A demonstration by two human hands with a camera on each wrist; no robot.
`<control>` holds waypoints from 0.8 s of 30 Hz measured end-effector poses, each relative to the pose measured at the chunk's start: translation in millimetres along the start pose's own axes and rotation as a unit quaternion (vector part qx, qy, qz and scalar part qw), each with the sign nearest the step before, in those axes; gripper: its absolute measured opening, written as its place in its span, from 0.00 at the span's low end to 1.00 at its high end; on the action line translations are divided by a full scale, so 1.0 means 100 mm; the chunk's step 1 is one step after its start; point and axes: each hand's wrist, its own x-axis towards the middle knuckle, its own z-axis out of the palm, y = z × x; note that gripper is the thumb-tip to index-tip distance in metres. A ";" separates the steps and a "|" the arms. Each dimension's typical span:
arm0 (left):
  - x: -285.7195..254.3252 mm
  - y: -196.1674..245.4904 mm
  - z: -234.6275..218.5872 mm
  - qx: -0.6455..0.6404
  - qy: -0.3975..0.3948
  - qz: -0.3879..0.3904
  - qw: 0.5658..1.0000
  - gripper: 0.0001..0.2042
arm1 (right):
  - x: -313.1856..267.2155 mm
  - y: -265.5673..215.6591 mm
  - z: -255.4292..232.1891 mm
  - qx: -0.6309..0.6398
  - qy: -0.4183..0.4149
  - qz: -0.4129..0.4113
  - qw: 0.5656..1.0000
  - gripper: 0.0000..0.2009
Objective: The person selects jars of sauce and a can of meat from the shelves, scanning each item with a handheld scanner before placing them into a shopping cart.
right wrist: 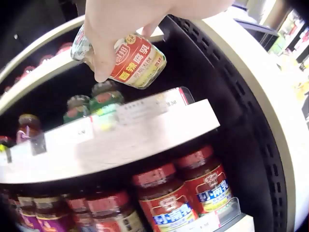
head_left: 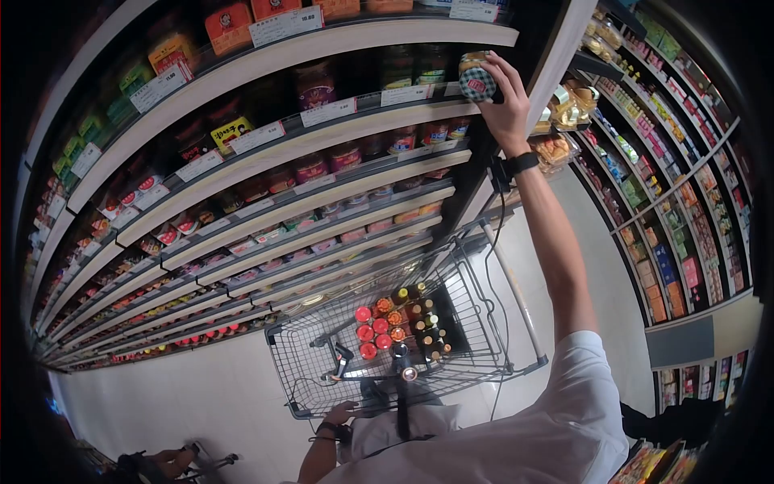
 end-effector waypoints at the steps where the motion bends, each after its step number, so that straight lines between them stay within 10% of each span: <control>1: 0.00 0.02 -0.04 0.002 0.007 0.003 1.000 0.33 | -0.02 -0.12 -0.10 -0.010 0.018 -0.018 1.000 0.32; 7: 0.03 0.53 -0.35 -0.088 0.123 0.149 0.977 0.21 | -0.39 -1.38 -0.86 0.120 0.089 0.048 0.988 0.40; 15: -1.36 3.51 -0.89 -0.121 0.081 0.474 0.868 0.34 | -1.66 -3.29 -1.31 0.325 0.090 0.524 0.783 0.32; 24: -2.24 3.68 -0.73 -0.013 0.053 0.586 0.808 0.52 | -2.00 -4.40 -1.66 0.285 -0.031 0.608 0.740 0.19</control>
